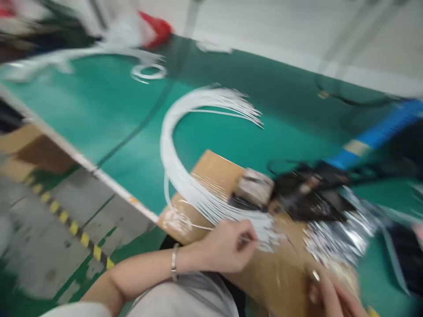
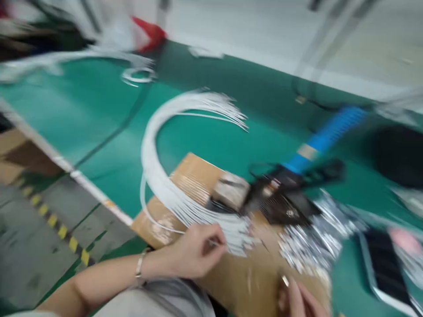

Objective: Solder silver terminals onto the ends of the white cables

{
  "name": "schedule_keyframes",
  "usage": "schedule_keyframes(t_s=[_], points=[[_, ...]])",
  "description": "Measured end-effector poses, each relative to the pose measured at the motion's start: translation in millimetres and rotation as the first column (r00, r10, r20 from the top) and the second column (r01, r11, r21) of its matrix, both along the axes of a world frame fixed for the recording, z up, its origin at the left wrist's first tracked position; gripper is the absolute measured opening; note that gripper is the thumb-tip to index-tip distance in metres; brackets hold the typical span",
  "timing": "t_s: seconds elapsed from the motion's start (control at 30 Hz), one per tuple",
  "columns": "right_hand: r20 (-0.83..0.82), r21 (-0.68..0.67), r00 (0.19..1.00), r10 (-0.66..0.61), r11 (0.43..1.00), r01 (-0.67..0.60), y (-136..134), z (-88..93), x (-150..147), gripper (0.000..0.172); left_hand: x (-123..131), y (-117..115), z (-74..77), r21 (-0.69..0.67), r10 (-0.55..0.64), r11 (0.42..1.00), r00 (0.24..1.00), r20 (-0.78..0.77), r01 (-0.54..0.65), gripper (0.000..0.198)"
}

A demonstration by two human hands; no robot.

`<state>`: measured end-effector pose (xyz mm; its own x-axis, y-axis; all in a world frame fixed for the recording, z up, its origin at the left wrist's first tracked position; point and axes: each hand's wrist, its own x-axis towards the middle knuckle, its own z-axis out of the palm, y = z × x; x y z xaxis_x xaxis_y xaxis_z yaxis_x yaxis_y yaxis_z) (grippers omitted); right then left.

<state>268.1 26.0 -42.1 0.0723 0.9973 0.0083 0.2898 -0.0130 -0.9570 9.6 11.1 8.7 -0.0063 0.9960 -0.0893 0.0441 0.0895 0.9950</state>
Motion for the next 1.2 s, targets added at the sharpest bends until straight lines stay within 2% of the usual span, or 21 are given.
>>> schedule_keyframes(t_s=[0.07,0.1,0.17,0.33,0.5,0.63,0.73,0.9,1.07,1.2], points=[[-0.014,0.006,0.963,-0.27,0.963,0.27,-20,3.4,-4,0.028,-3,6,-3.6,-0.043,-0.052,0.998,0.999,0.001,0.052,0.012],[-0.055,0.004,0.932,-0.357,0.934,0.358,-22,3.2,-10,0.026,-6,10,-5.0,-0.06,-0.068,0.996,0.998,-0.005,0.067,0.012],[-0.07,-0.023,0.923,-0.377,0.926,0.376,-19,2.9,-22,0.029,-10,16,-6.4,-0.095,-0.098,0.991,0.995,-0.017,0.096,0.016],[-0.181,-0.104,0.953,-0.243,0.968,0.227,-12,15.0,-47,0.021,-10,15,-1.9,-0.152,-0.047,0.988,0.995,-0.088,0.033,0.024],[-0.27,-0.131,0.958,-0.092,0.99,0.058,-5,25.1,-60,0.005,-3,15,10.5,-0.215,0.002,0.977,0.998,-0.055,-0.013,0.022],[-0.309,-0.112,0.95,0.045,0.99,-0.083,0,27.5,-66,0.006,-2,17,17.6,-0.287,-0.014,0.958,1.0,0.015,0.018,0.022],[-0.303,-0.118,0.948,0.094,0.984,-0.136,2,28.8,-70,0.004,-5,17,14.7,-0.303,-0.041,0.951,0.998,0.041,0.051,0.024],[-0.33,-0.122,0.936,0.122,0.978,-0.171,3,30.6,-76,0.01,-12,14,1.7,-0.253,-0.106,0.96,0.992,0.068,0.119,0.024],[-0.41,-0.182,0.91,0.062,0.972,-0.149,3,32.4,-77,0.007,-15,12,-2.8,-0.245,-0.087,0.966,0.996,0.01,0.087,0.019],[-0.436,-0.198,0.9,0.013,0.974,-0.111,0,33.1,-79,0.006,-15,14,-3.8,-0.194,-0.056,0.979,0.998,0.042,0.063,0.015]])
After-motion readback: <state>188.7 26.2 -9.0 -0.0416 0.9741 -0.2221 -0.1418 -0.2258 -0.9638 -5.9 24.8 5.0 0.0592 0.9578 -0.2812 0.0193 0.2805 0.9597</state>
